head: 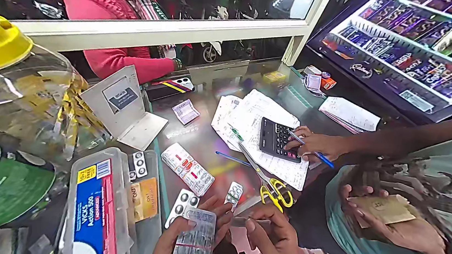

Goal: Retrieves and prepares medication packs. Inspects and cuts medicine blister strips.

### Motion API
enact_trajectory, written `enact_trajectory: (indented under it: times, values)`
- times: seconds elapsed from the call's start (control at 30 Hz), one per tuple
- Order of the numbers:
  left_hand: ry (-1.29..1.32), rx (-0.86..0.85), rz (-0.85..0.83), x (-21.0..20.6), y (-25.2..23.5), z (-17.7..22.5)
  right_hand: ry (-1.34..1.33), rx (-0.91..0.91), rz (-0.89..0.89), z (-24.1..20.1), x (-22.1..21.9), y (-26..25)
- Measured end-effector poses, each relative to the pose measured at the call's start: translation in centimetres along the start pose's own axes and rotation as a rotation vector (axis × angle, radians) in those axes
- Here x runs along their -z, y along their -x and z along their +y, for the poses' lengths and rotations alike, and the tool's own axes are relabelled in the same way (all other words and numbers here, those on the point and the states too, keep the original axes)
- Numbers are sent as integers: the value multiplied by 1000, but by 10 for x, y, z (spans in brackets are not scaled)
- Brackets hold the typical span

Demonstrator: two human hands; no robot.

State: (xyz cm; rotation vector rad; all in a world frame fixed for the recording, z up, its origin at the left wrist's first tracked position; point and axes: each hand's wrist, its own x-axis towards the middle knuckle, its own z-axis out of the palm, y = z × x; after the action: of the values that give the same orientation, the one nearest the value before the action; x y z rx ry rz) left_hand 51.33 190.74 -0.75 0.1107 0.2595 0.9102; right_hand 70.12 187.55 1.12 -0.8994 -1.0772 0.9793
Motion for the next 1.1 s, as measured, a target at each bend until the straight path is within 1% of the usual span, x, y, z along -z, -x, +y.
enact_trajectory:
  times: [0.1,0.2,0.37,0.47,0.53,0.67,0.73,0.77,0.83,0.93,1.1]
  values:
    - [40,15,38,-10,3,0,1,2,3,0,0,0]
    - [32,77,22,-11,4,0,12,18,0,-2,-1,0]
    - [-17,99,1,-9,7,-1,36,53,-9,0,0,0]
    - [-184,98,4,-8,9,-1,34,62,-6,1,0,1]
    - [-317,46,84,-14,12,-3,22,83,2,4,1,3]
    - [-610,-128,331,-13,13,-9,46,125,29,8,3,4]
    - [-684,-180,379,-15,13,-12,77,134,48,8,3,5]
    - [-663,-192,364,-16,14,-14,87,136,53,8,3,5]
    - [-612,-205,283,-16,16,-16,97,121,45,5,2,6]
    - [-663,-237,162,-12,19,-17,113,95,36,2,-1,9]
    - [-687,-250,-26,-4,26,-15,225,165,25,4,-1,15]
